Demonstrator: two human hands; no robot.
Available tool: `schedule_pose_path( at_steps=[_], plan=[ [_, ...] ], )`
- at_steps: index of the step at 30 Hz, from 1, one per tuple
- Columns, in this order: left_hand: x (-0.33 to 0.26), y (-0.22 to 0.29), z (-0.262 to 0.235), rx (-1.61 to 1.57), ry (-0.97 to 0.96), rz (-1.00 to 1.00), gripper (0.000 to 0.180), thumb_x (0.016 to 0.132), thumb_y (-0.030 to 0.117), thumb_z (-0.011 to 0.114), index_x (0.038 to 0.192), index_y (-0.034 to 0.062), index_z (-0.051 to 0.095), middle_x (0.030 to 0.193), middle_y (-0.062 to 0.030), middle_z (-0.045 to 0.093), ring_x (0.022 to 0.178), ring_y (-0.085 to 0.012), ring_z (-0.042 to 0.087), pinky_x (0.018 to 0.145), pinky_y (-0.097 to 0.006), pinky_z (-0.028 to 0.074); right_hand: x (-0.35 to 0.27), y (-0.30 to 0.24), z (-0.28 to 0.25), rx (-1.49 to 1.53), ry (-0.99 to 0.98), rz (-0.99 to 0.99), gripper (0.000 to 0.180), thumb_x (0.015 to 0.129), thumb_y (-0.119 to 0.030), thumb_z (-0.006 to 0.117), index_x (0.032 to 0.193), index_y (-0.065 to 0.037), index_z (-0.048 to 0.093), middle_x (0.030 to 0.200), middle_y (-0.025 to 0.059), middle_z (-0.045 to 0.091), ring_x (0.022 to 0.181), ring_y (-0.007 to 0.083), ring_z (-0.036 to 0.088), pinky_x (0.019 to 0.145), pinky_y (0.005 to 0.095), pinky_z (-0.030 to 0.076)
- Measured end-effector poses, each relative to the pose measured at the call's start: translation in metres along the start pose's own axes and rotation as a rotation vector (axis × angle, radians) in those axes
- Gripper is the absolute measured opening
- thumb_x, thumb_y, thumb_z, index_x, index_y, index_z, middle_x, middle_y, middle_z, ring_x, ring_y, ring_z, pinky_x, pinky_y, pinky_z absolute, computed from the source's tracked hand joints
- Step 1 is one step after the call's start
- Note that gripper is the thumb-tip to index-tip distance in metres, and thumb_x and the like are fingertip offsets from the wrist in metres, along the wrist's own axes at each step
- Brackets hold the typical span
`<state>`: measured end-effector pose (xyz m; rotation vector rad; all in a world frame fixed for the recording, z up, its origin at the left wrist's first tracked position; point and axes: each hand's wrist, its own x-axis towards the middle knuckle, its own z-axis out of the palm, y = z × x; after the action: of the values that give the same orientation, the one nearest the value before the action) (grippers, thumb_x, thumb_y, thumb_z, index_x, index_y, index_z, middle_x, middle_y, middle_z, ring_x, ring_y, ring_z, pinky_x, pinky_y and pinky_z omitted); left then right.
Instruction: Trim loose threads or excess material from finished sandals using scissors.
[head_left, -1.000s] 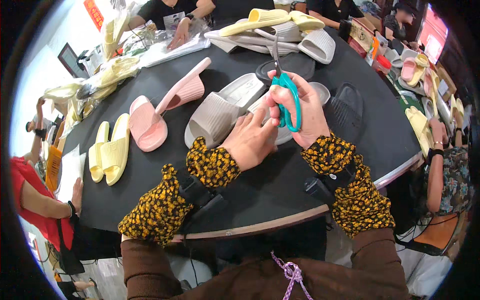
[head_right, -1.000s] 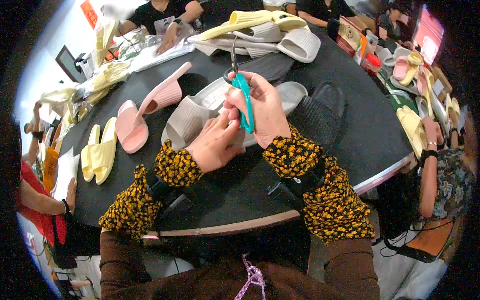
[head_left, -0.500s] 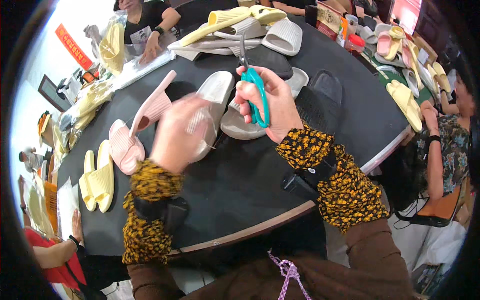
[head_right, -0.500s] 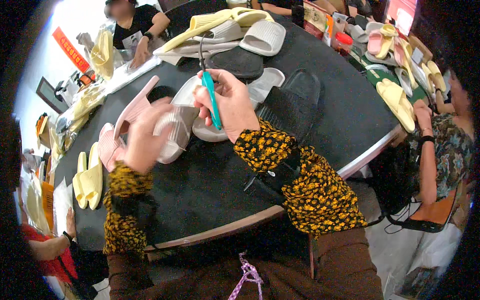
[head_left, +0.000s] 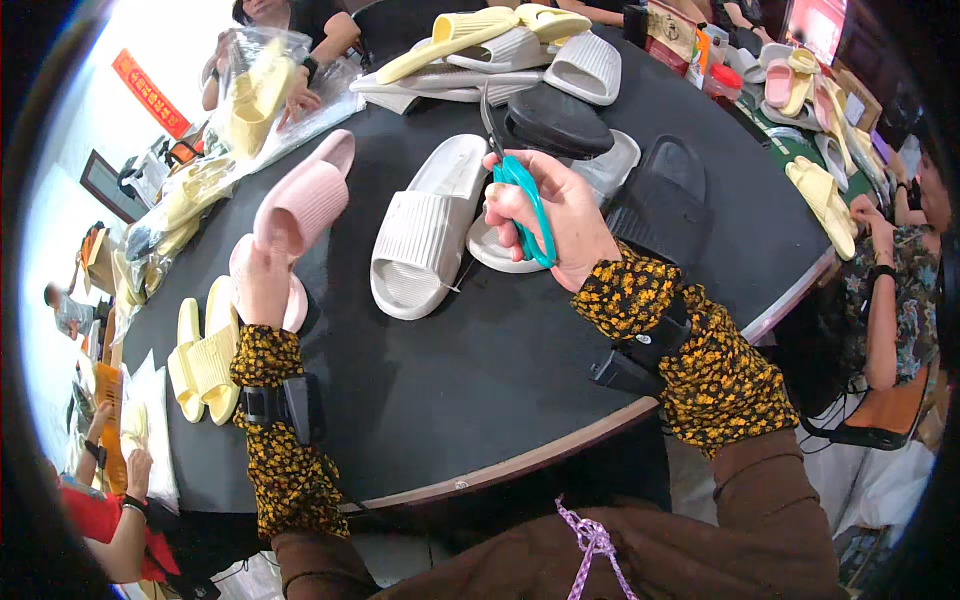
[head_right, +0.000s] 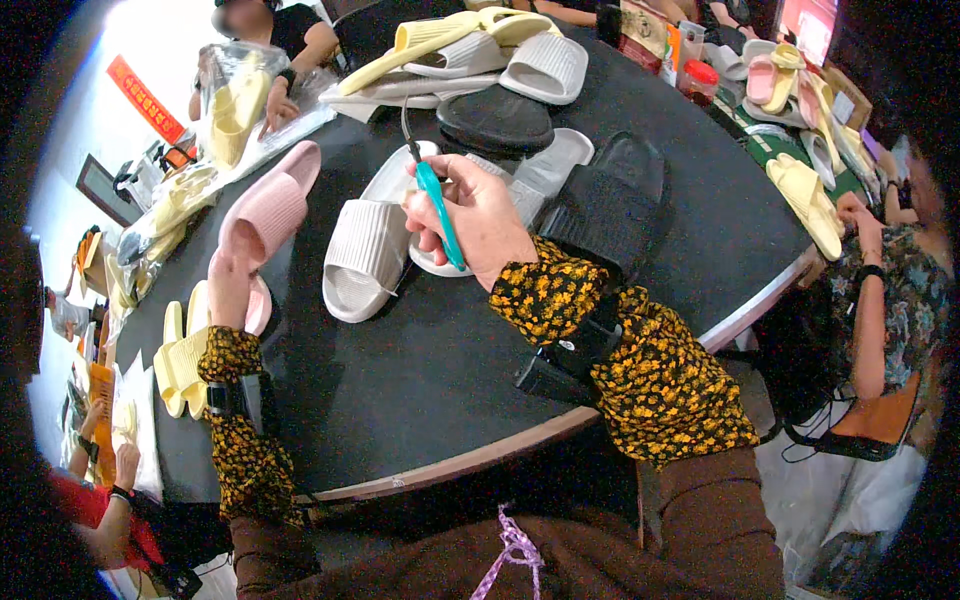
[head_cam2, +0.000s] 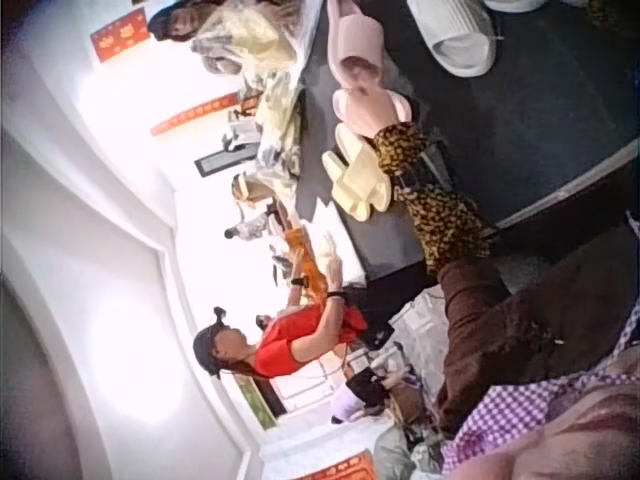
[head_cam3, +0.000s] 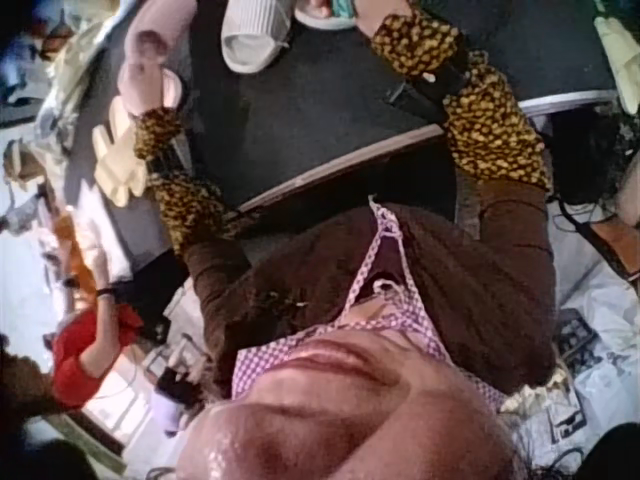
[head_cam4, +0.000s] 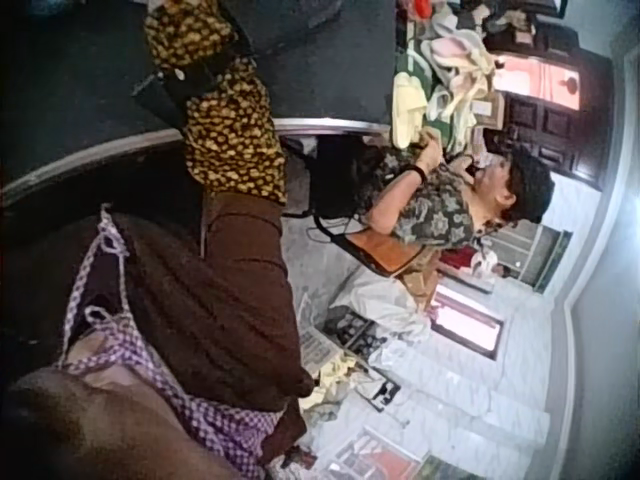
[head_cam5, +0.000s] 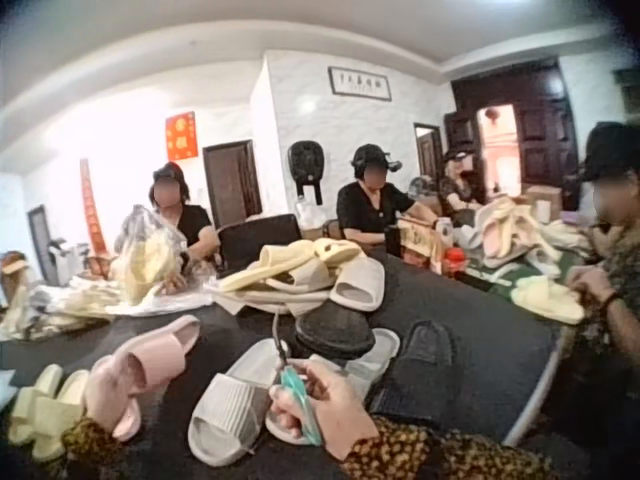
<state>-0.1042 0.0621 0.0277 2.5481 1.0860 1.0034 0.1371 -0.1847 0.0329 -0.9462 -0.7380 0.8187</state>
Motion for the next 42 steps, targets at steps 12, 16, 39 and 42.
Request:
schedule_pose_path(
  at_steps=[12,16,39,42],
  plan=[
    [-0.007,0.003,-0.029,-1.300,-0.045,-0.423,0.054,0.091,0.047,0.039,0.130,0.0116,0.028,0.114,-0.0163,0.051,0.095,-0.0299,0.056,0.083,-0.040,0.043,-0.004,-0.003,0.002,-0.016,-0.032,0.101,0.028,0.080,-0.012,0.060,0.106,-0.006,0.052,0.073,0.0032,0.055,0.054,0.0057,0.050,0.043,0.0204,0.041],
    [-0.009,0.027,-0.032,-1.442,-0.145,-0.351,0.053,0.090,0.046,0.041,0.131,0.0161,0.028,0.119,-0.0166,0.048,0.103,-0.0288,0.054,0.088,-0.040,0.042,-0.004,-0.001,0.001,0.032,-0.016,0.070,0.034,0.078,-0.013,0.063,0.108,-0.002,0.050,0.069,0.0057,0.055,0.048,0.0078,0.051,0.038,0.0203,0.040],
    [-0.014,-0.008,-0.005,-1.458,0.173,-0.532,0.050,0.091,0.031,0.045,0.127,0.0003,0.029,0.114,-0.0211,0.048,0.099,-0.0344,0.053,0.087,-0.044,0.043,-0.005,-0.003,0.001,-0.021,-0.042,0.092,0.027,0.081,-0.013,0.060,0.106,-0.005,0.052,0.072,0.0037,0.056,0.053,0.0058,0.051,0.042,0.0200,0.042],
    [-0.013,-0.013,-0.001,-1.440,0.197,-0.530,0.051,0.091,0.032,0.045,0.127,0.0008,0.029,0.113,-0.0202,0.049,0.099,-0.0336,0.053,0.086,-0.044,0.043,-0.005,-0.001,-0.002,-0.011,-0.052,0.088,0.028,0.081,-0.013,0.060,0.106,-0.005,0.052,0.073,0.0040,0.056,0.052,0.0061,0.052,0.042,0.0195,0.042]
  ],
)
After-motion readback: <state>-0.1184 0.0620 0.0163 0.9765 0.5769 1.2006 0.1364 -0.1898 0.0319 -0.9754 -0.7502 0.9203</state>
